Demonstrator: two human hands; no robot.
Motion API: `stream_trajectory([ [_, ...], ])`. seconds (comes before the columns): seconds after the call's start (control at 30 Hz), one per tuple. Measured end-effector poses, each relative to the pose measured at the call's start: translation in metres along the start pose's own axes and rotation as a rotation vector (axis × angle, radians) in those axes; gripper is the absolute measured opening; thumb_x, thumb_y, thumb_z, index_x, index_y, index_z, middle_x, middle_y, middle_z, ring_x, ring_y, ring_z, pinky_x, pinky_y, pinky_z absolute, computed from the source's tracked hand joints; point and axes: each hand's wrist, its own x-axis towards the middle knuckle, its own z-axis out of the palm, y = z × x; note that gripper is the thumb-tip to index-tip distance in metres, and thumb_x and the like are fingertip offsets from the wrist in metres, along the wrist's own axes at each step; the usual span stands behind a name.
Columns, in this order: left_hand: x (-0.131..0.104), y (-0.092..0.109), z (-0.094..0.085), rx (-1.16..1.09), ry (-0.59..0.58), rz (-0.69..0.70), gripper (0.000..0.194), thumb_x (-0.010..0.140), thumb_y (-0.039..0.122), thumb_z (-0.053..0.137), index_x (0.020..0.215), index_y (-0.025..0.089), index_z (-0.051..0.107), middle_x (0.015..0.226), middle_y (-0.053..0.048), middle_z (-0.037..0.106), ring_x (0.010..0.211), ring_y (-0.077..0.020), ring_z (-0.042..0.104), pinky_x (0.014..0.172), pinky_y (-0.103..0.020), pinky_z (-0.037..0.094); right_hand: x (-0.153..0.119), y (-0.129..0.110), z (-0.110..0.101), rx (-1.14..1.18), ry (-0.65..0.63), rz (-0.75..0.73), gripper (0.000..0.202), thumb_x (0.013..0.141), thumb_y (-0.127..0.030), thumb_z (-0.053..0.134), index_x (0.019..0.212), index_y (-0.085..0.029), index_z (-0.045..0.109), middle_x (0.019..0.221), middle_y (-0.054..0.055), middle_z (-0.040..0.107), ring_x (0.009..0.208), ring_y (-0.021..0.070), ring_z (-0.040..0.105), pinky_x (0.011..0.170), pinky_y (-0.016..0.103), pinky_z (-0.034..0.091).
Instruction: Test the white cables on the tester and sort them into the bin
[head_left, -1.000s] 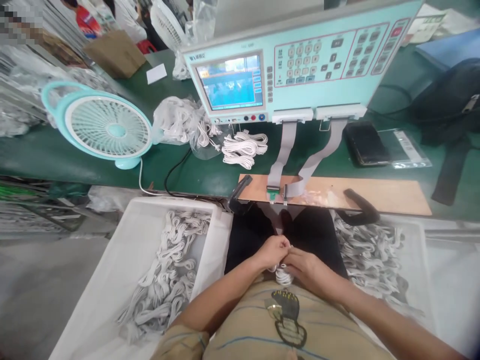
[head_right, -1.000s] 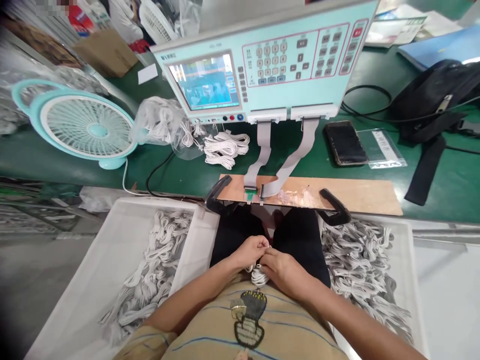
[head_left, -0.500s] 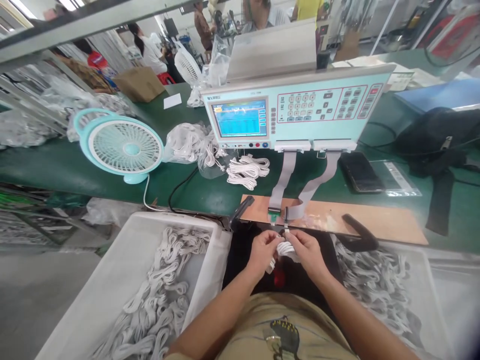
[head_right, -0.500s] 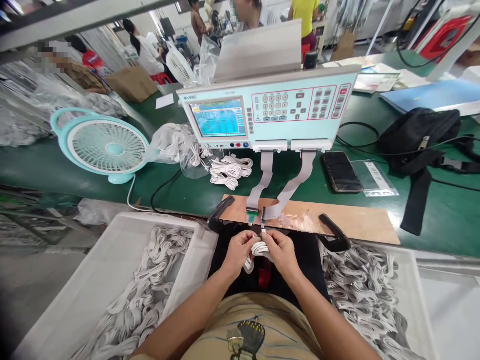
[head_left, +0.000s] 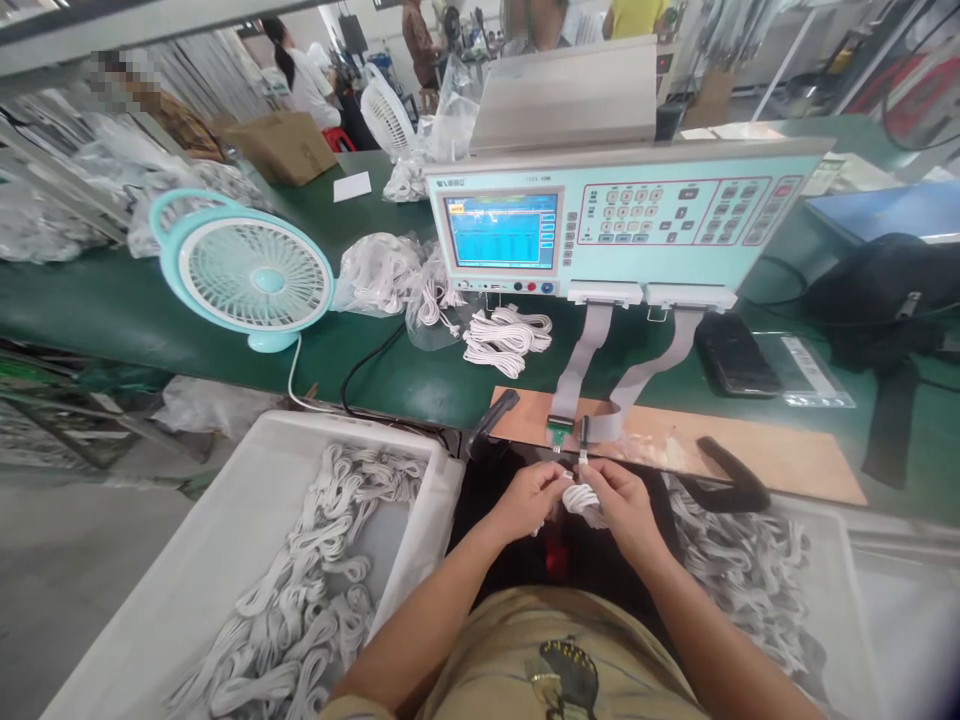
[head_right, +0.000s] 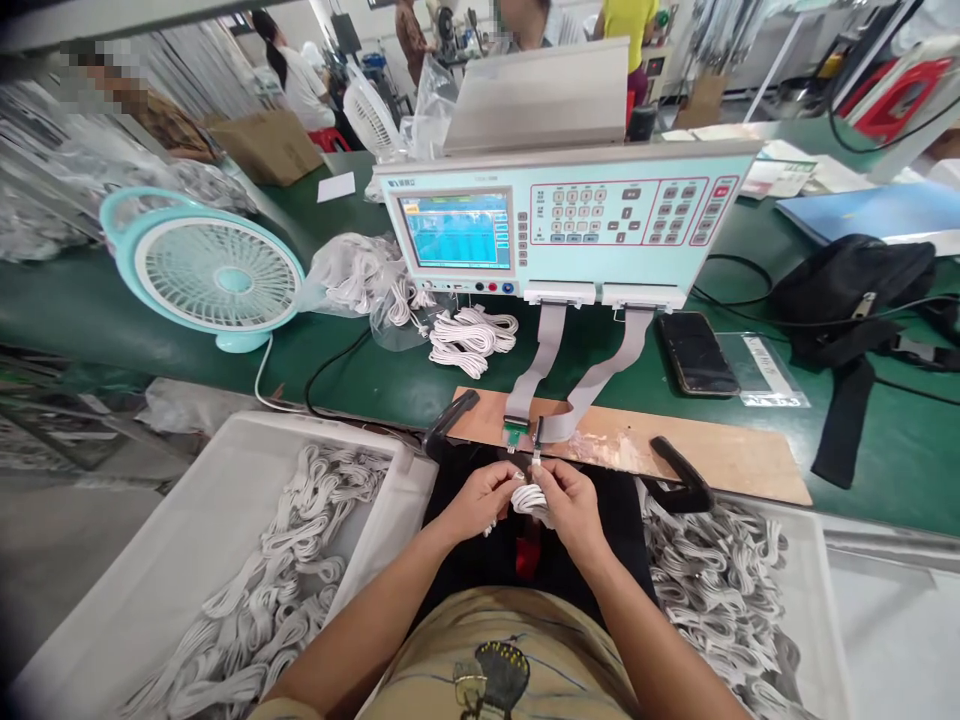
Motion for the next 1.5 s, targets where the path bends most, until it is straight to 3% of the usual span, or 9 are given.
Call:
stream_trajectory([
  [0.1,0.0,0.002,-0.003,0.017,0.027,0.021,0.027,0.082,0.035,0.048,0.066,0.014,0.058,0.066,0.001,0.049,0.051,-0.0063,0.044,0.048,-0.018,0.035,0.002,0.001,0.003,0.116,0.017,0.076,0.029,0.072,-0.044,0.069,0.069,-0.015,0.063,0.059,0.0,0.055,0.051,0.0115,0.044,0.049,0.022,0.035],
  [0.23,0.003,-0.002,-0.002,-0.056,0.166,-0.026,0.029,0.078,0.035,0.053,0.061,0.013,0.059,0.077,-0.002,0.056,0.049,-0.0053,0.046,0.043,-0.018,0.034,0.004,0.003,0.006,0.26,0.049,0.139,0.028,0.069,-0.042,0.072,0.07,-0.015,0.065,0.061,0.0,0.057,0.051,0.0116,0.045,0.051,0.022,0.035],
  [0.37,0.006,-0.006,0.004,-0.173,0.273,-0.097,0.027,0.075,0.035,0.054,0.061,0.013,0.059,0.06,0.001,0.052,0.04,-0.0058,0.045,0.038,-0.018,0.032,0.005,0.001,0.007,0.3,0.026,0.141,0.029,0.067,-0.041,0.075,0.065,-0.014,0.063,0.057,-0.001,0.054,0.05,0.0108,0.043,0.05,0.022,0.033],
  [0.57,0.007,-0.004,0.011,-0.302,0.339,-0.16,0.027,0.072,0.037,0.057,0.058,0.014,0.056,0.04,0.005,0.045,0.033,-0.0059,0.04,0.037,-0.017,0.031,0.004,-0.001,0.007,0.329,-0.002,0.158,0.027,0.068,-0.039,0.075,0.066,-0.015,0.064,0.056,-0.001,0.053,0.049,0.0112,0.043,0.049,0.022,0.034],
  [0.73,0.006,-0.007,0.017,-0.341,0.36,-0.162,0.035,0.073,0.047,0.056,0.061,0.014,0.06,0.037,0.004,0.044,0.032,-0.0063,0.04,0.037,-0.018,0.032,0.004,0.0,0.007,0.381,-0.014,0.189,0.024,0.068,-0.038,0.076,0.072,-0.016,0.067,0.059,0.0,0.057,0.051,0.0121,0.047,0.05,0.022,0.037],
  [0.97,0.01,-0.005,0.016,-0.336,0.367,-0.115,0.033,0.072,0.043,0.059,0.058,0.013,0.059,0.043,0.003,0.049,0.036,-0.0053,0.041,0.039,-0.017,0.032,0.004,-0.002,0.011,0.402,0.014,0.197,0.029,0.063,-0.039,0.078,0.077,-0.015,0.069,0.063,0.002,0.06,0.057,0.0147,0.052,0.055,0.024,0.041],
  [1.2,0.016,-0.001,0.016,-0.323,0.314,-0.152,0.033,0.074,0.045,0.054,0.061,0.015,0.055,0.038,0.004,0.045,0.028,-0.0062,0.037,0.031,-0.017,0.024,0.006,0.006,0.01,0.379,0.02,0.177,0.031,0.063,-0.042,0.078,0.077,-0.016,0.07,0.066,0.003,0.062,0.058,0.0167,0.054,0.054,0.024,0.043],
  [1.5,0.019,0.0,0.02,-0.323,0.352,-0.148,0.033,0.072,0.047,0.055,0.059,0.017,0.052,0.037,0.005,0.042,0.028,-0.0075,0.036,0.031,-0.019,0.024,0.004,0.006,0.013,0.353,0.017,0.124,0.029,0.063,-0.045,0.076,0.076,-0.019,0.07,0.066,0.004,0.062,0.058,0.0211,0.055,0.051,0.029,0.045],
])
